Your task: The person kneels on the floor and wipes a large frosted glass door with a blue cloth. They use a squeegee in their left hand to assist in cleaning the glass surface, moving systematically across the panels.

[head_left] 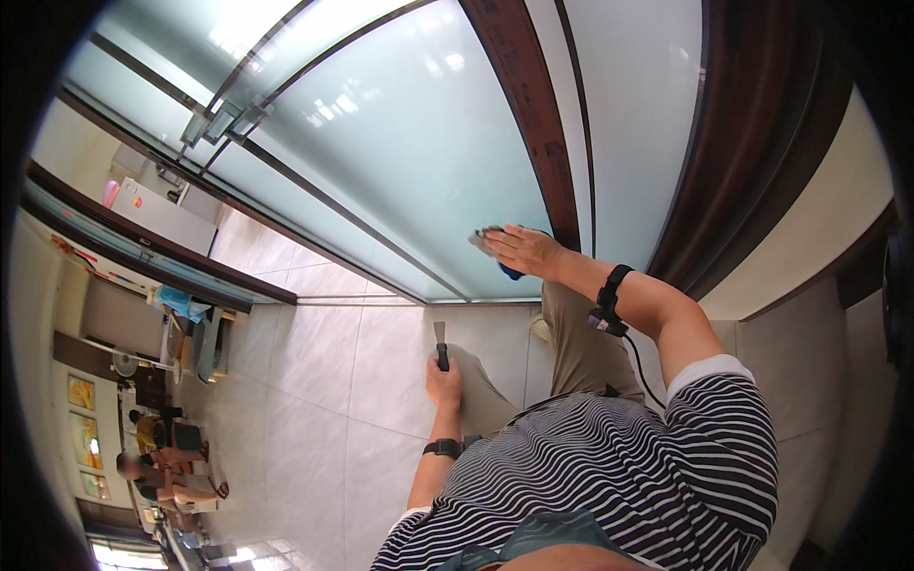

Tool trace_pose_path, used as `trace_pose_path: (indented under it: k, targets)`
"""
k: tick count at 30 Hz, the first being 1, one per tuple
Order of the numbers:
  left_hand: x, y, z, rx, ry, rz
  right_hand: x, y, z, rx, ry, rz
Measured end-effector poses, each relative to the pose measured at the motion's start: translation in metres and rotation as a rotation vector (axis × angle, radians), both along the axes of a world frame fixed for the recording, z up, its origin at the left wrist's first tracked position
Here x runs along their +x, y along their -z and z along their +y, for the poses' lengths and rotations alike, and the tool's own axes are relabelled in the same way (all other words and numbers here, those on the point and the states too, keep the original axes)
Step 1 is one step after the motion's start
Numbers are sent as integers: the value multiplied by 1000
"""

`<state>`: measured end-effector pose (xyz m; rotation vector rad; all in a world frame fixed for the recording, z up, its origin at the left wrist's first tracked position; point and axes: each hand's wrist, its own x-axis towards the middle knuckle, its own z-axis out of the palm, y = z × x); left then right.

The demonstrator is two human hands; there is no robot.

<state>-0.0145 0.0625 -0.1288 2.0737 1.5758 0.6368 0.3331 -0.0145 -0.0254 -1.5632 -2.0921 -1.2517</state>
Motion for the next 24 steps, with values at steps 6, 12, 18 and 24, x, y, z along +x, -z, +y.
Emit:
trace_pose_path:
  k: [6, 12, 18, 24]
  targets:
    - [2, 0, 0, 17, 2, -30, -13, -71, 6, 82, 22, 76]
    - [8, -5, -2, -27, -18, 16, -9, -231, 11, 596, 109, 192]
    - [-9, 11, 19, -341, -28, -454, -10, -148, 6, 470, 56, 249]
    - [30, -72, 4, -867, 245, -1110, -52, -27, -7, -236, 24, 1008]
